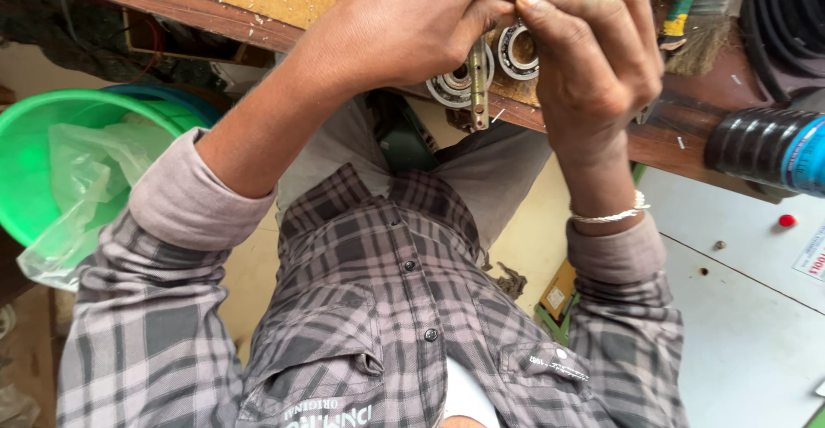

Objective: The person repeatedly cuts small white paper pieces using scissors and inserts them into the slots of a copper-wound stator assembly. They also use a green-handled screwdriver to adjust or press components within the stator. The work is performed at a cluttered workbench with tools and parts visible.

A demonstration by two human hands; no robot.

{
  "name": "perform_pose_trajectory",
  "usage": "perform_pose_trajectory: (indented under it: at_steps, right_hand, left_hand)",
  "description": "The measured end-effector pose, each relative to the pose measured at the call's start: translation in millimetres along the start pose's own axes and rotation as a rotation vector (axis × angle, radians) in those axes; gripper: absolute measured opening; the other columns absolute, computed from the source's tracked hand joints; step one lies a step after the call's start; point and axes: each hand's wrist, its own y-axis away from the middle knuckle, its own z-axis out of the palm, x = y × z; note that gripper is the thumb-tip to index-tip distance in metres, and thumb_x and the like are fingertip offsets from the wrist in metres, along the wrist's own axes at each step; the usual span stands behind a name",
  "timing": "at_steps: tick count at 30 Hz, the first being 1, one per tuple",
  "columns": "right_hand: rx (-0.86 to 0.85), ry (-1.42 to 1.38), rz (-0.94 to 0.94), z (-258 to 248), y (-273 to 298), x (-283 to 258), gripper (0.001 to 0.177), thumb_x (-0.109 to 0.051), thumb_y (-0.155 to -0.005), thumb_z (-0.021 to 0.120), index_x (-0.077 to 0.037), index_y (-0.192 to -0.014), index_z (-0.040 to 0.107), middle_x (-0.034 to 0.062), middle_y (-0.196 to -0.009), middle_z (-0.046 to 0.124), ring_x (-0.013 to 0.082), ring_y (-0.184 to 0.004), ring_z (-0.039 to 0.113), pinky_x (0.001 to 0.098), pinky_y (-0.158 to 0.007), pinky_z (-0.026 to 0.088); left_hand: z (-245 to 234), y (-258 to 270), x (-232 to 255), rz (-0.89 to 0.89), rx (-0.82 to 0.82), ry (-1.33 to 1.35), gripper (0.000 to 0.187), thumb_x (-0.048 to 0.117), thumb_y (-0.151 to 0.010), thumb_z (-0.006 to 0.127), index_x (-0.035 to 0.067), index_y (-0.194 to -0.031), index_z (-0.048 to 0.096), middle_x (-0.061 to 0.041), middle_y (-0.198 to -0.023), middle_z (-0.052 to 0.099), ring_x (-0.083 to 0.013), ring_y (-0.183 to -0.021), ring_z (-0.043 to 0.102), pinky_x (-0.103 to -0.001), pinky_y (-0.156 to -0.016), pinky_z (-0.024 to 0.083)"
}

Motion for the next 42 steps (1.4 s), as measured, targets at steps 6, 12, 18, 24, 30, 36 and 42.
perform_pose_trajectory:
  at_steps: [6, 12, 18, 24, 30, 36, 42]
  right_hand:
    - [0.095, 0.146, 0.01, 15.7, 27.2, -10.7, 0.018, -0.004, -0.094, 0.088, -0.009, -0.11, 0.082, 0.0024, -0.104, 0.073, 0.0237, -0.101, 0.058, 0.038, -0.091, 0.056]
    - [0.271, -0.019, 0.147, 30.8, 61.9, -28.6, 0.033, -0.035, -0.093, 0.083, -0.013, -0.114, 0.071, -0.001, -0.112, 0.062, 0.0251, -0.105, 0.056, 0.0387, -0.095, 0.052]
    - [0.035, -0.113, 0.327, 19.0, 61.7, -30.3, 0.039, -0.037, -0.099, 0.085, -0.007, -0.121, 0.077, 0.0065, -0.125, 0.073, 0.0284, -0.118, 0.06, 0.038, -0.098, 0.052]
    - [-0.024, -0.169, 0.402, 12.0, 56.5, -33.4, 0.046, -0.037, -0.094, 0.085, -0.007, -0.127, 0.076, 0.0052, -0.122, 0.076, 0.0262, -0.11, 0.057, 0.0367, -0.098, 0.049]
    - [-0.002, -0.18, 0.44, 14.7, 56.8, -37.1, 0.044, -0.035, -0.093, 0.086, -0.007, -0.127, 0.076, 0.005, -0.125, 0.075, 0.027, -0.112, 0.057, 0.037, -0.101, 0.048]
    - [-0.004, -0.167, 0.449, 16.9, 57.2, -39.3, 0.041, -0.033, -0.092, 0.084, -0.008, -0.124, 0.076, 0.0043, -0.121, 0.076, 0.0272, -0.114, 0.055, 0.0367, -0.1, 0.047]
    - [-0.013, -0.157, 0.483, 17.0, 54.4, -43.3, 0.036, -0.033, -0.098, 0.081, -0.008, -0.123, 0.077, 0.0038, -0.124, 0.077, 0.0254, -0.115, 0.055, 0.0389, -0.109, 0.046]
  left_hand:
    - [-18.1, -0.7, 4.9, 0.103, -0.115, 0.087, 0.038, 0.012, -0.101, 0.068, 0.005, -0.138, 0.06, -0.018, -0.113, 0.07, -0.0369, -0.095, 0.07, -0.045, -0.077, 0.054]
    - [-26.8, 22.7, 14.5, 0.219, -0.219, 0.113, 0.043, 0.012, -0.1, 0.073, 0.005, -0.139, 0.057, -0.015, -0.121, 0.068, -0.0348, -0.113, 0.066, -0.046, -0.094, 0.051]
    - [-22.2, 40.0, 13.0, 0.26, 0.026, 0.128, 0.061, 0.03, -0.102, 0.087, 0.003, -0.142, 0.049, -0.014, -0.139, 0.06, -0.0328, -0.125, 0.062, -0.043, -0.105, 0.05]
    - [6.8, 56.8, 14.5, 0.235, 0.283, -0.004, 0.051, 0.032, -0.098, 0.083, 0.006, -0.132, 0.056, -0.009, -0.129, 0.059, -0.0319, -0.12, 0.061, -0.044, -0.106, 0.048]
    - [29.6, 55.8, 9.1, 0.233, 0.418, -0.042, 0.043, 0.041, -0.103, 0.073, 0.006, -0.128, 0.064, -0.007, -0.118, 0.065, -0.0283, -0.106, 0.062, -0.044, -0.095, 0.048]
    - [41.3, 54.4, 5.8, 0.224, 0.502, -0.045, 0.043, 0.048, -0.106, 0.071, 0.008, -0.119, 0.066, -0.005, -0.111, 0.069, -0.0248, -0.097, 0.063, -0.041, -0.086, 0.044]
    - [45.1, 53.9, 8.0, 0.203, 0.519, -0.039, 0.042, 0.05, -0.104, 0.073, 0.009, -0.115, 0.068, -0.004, -0.108, 0.07, -0.0222, -0.096, 0.063, -0.04, -0.086, 0.044]
